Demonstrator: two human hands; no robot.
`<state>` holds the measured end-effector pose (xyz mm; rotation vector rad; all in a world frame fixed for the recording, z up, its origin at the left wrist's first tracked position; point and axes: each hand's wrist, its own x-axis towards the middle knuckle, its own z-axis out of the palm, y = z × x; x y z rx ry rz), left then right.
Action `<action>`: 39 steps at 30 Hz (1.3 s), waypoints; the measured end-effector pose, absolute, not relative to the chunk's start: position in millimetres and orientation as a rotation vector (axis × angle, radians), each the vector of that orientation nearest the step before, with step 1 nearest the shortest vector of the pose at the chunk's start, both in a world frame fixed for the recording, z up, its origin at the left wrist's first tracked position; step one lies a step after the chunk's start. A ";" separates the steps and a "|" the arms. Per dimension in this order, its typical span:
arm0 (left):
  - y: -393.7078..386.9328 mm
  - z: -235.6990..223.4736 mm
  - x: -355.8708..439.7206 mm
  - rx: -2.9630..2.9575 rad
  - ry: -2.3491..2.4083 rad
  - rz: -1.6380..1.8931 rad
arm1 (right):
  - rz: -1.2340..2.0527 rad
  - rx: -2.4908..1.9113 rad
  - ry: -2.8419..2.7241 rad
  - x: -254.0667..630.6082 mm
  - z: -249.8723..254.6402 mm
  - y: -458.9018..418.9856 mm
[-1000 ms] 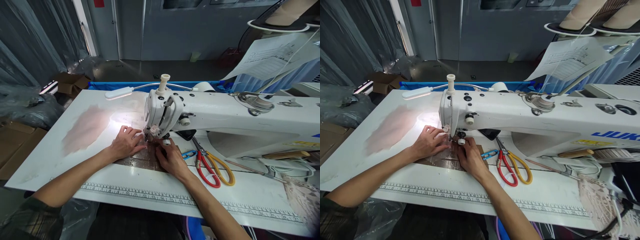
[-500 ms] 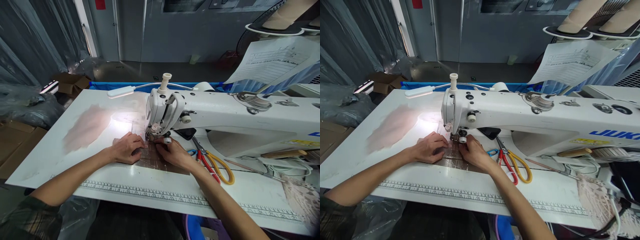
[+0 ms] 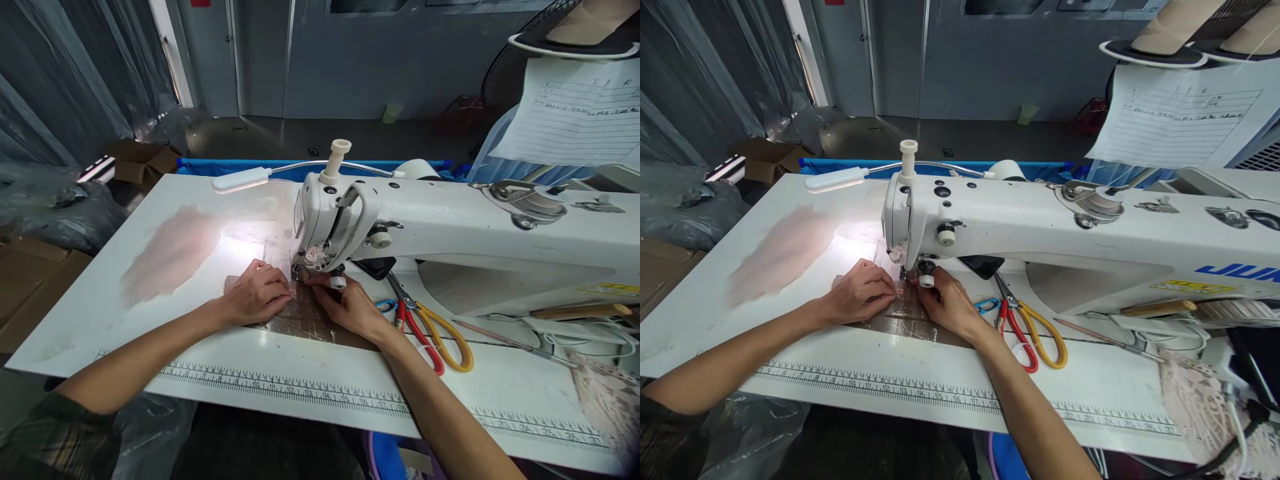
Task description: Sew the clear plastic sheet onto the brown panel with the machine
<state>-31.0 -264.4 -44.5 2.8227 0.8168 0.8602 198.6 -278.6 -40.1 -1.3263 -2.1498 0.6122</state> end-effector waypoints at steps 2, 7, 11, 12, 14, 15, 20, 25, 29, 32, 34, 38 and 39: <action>-264.3 -46.8 -29.8 2.863 0.797 0.856 | 0.553 -1.342 -2.247 196.7 -41.1 -281.1; -263.0 -53.0 -28.3 2.934 0.734 0.861 | 0.299 -1.431 -2.489 192.3 -44.7 -284.8; -262.0 -54.0 -29.3 2.976 0.698 0.887 | 0.267 -1.421 -2.518 191.9 -46.2 -284.4; -261.9 -54.0 -29.7 2.976 0.687 0.891 | 0.271 -1.419 -2.516 192.0 -46.3 -284.4; -262.1 -53.8 -30.6 2.959 0.657 0.891 | 0.281 -1.409 -2.509 192.2 -46.2 -284.6; -262.4 -53.4 -31.1 2.948 0.639 0.884 | 0.287 -1.402 -2.504 192.4 -46.1 -284.8; -265.9 -49.0 -34.1 2.925 0.590 0.823 | 0.299 -1.378 -2.500 192.7 -46.9 -285.0; -268.3 -45.5 -35.8 2.919 0.532 0.837 | 0.308 -1.375 -2.493 192.3 -46.4 -284.7; -269.8 -44.9 -36.1 2.973 0.545 0.802 | 0.326 -1.332 -2.491 192.8 -45.4 -286.1; -271.5 -44.7 -35.6 3.020 0.583 0.747 | 0.330 -1.286 -2.491 193.8 -45.6 -287.6; -272.6 -44.8 -35.1 3.036 0.598 0.743 | 0.313 -1.263 -2.494 194.2 -46.0 -288.2; -273.5 -45.3 -34.4 3.046 0.603 0.774 | 0.251 -1.260 -2.515 193.3 -45.8 -288.3; -273.5 -45.3 -34.3 3.047 0.608 0.770 | 0.233 -1.270 -2.520 192.8 -45.5 -288.4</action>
